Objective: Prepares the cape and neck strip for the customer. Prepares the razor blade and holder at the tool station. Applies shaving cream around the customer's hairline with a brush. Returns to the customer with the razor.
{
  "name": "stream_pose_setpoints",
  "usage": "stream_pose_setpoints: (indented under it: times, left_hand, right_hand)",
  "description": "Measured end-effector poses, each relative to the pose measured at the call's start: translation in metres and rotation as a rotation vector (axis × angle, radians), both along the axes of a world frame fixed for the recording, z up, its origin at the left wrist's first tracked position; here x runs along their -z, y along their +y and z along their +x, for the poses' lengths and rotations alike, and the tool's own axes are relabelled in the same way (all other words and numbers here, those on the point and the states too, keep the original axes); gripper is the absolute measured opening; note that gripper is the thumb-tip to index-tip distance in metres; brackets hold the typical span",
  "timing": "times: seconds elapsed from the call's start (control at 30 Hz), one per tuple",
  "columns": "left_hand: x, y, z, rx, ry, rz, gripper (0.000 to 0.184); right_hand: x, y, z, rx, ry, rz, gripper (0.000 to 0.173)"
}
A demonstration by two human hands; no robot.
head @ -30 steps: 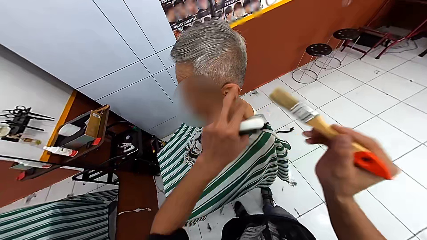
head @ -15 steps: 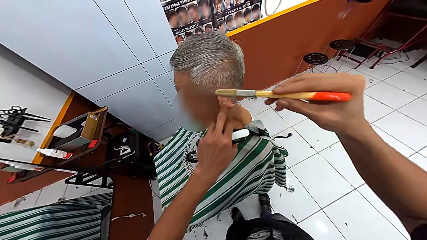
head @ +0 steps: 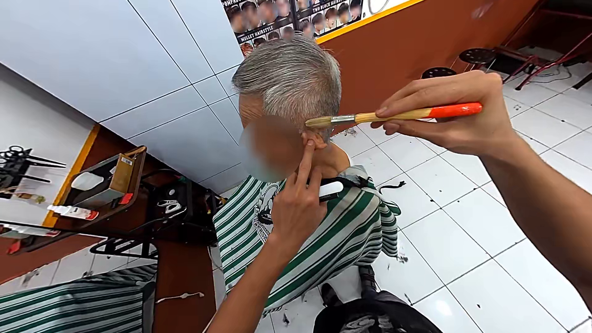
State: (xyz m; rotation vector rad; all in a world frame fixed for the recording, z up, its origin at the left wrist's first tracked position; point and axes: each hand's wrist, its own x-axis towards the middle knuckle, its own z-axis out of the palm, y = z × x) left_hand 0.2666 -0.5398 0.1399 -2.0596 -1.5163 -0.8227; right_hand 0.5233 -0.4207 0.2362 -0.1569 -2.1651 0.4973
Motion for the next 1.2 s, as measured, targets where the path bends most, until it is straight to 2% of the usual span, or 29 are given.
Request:
stream_pose_setpoints:
  times: [0.3, 0.4, 0.57, 0.7, 0.87, 0.97, 1.07, 1.2]
  left_hand:
    - [-0.001, -0.002, 0.004, -0.026, -0.007, 0.015, 0.039]
    - [-0.002, -0.003, 0.006, -0.051, 0.000, 0.029, 0.041]
    - [-0.005, -0.003, 0.014, -0.088, 0.006, 0.048, 0.038]
    - [-0.005, -0.002, 0.017, -0.112, 0.011, 0.074, 0.037]
    - [-0.004, 0.001, 0.024, -0.137, -0.003, 0.116, 0.030]
    - [-0.002, 0.002, 0.027, -0.151, -0.008, 0.119, 0.029]
    - [-0.002, 0.002, 0.027, -0.140, -0.012, 0.109, 0.028]
    - [-0.004, 0.003, 0.024, -0.093, -0.009, 0.121, 0.025]
  right_hand:
    - [0.016, 0.010, -0.002, -0.055, 0.049, 0.054, 0.017]
    - [0.030, 0.013, 0.012, -0.017, 0.083, 0.012, 0.017]
    - [0.040, 0.024, 0.001, -0.107, 0.183, -0.019, 0.017]
    - [0.057, 0.038, 0.012, -0.124, 0.200, -0.092, 0.017]
    - [0.055, 0.050, -0.001, -0.235, 0.261, -0.081, 0.018]
    - [0.072, 0.062, 0.008, -0.235, 0.246, -0.117, 0.017]
    - [0.089, 0.064, 0.021, -0.215, 0.270, -0.192, 0.017]
    - [0.093, 0.059, 0.012, -0.238, 0.335, -0.217, 0.017]
